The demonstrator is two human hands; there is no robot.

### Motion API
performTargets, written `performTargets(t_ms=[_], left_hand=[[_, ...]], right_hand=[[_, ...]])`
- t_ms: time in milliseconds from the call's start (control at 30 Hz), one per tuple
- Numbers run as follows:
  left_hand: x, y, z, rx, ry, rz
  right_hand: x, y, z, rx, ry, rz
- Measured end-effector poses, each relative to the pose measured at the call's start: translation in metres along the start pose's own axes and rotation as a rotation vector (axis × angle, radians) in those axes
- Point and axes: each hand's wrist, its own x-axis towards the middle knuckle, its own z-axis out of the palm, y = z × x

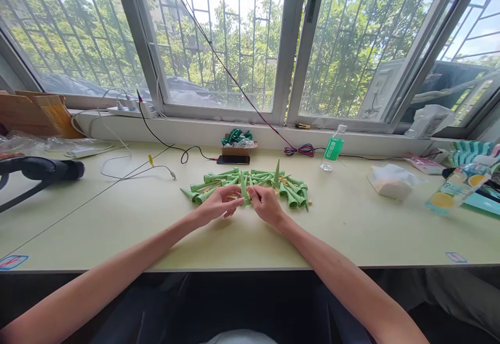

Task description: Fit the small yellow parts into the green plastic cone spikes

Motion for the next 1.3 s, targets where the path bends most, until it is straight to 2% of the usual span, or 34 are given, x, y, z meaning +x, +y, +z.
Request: performTargets(t_ms=[1300], left_hand=[[0.0000,0.0023,0.0006,-0.013,-0.014,-0.020]], right_hand=[[-0.0003,0.0013,0.0007,0.003,-0.008,-0.004]])
